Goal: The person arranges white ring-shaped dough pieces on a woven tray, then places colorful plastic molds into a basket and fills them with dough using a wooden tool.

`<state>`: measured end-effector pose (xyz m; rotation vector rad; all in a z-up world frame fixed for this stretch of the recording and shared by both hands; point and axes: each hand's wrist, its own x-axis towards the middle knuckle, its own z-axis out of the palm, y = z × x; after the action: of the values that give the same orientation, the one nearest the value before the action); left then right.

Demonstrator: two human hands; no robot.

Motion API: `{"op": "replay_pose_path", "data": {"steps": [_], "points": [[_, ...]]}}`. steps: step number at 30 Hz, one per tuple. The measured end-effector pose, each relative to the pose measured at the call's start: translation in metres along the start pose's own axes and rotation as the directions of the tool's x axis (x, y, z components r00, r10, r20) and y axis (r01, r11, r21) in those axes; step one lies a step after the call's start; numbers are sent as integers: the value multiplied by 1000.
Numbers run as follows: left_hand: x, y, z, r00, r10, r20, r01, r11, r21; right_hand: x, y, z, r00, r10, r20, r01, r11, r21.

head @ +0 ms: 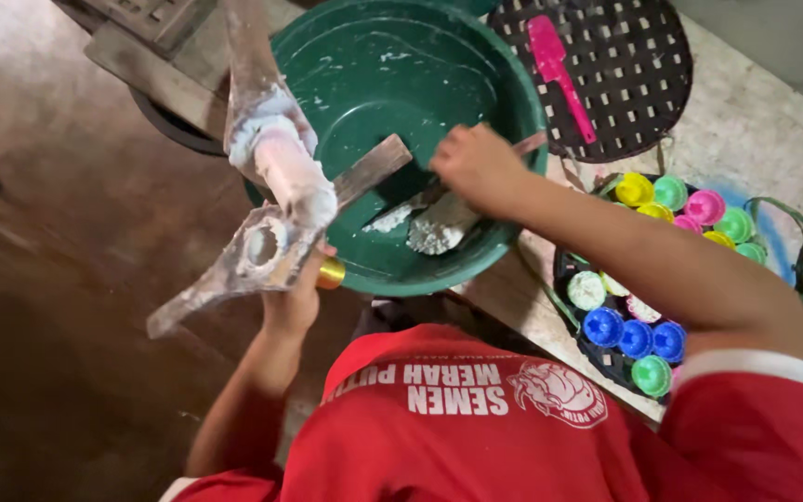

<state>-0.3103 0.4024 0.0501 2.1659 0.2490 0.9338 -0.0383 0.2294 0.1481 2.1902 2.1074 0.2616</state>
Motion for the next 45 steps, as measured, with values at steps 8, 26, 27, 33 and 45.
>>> {"op": "replay_pose_path", "data": {"steps": [8,26,27,33,45], "points": [[-9,10,39,989,85,-124,-85,996,9,-1,14,28,869,157,469,-217,973,76],[-19,48,81,1000,-5,-11,3,983,-186,-3,18,-53,661,192,726,-212,975,-65],[-19,49,82,1000,1,-14,-3,983,-184,-4,15,-50,641,195,742,-214,974,-70],[-30,56,82,1000,-20,13,22,984,-174,-29,-14,-23,842,157,516,-247,963,110],[-28,66,83,1000,-13,28,18,986,-163,-51,-47,-31,735,75,674,-243,957,158]]}}
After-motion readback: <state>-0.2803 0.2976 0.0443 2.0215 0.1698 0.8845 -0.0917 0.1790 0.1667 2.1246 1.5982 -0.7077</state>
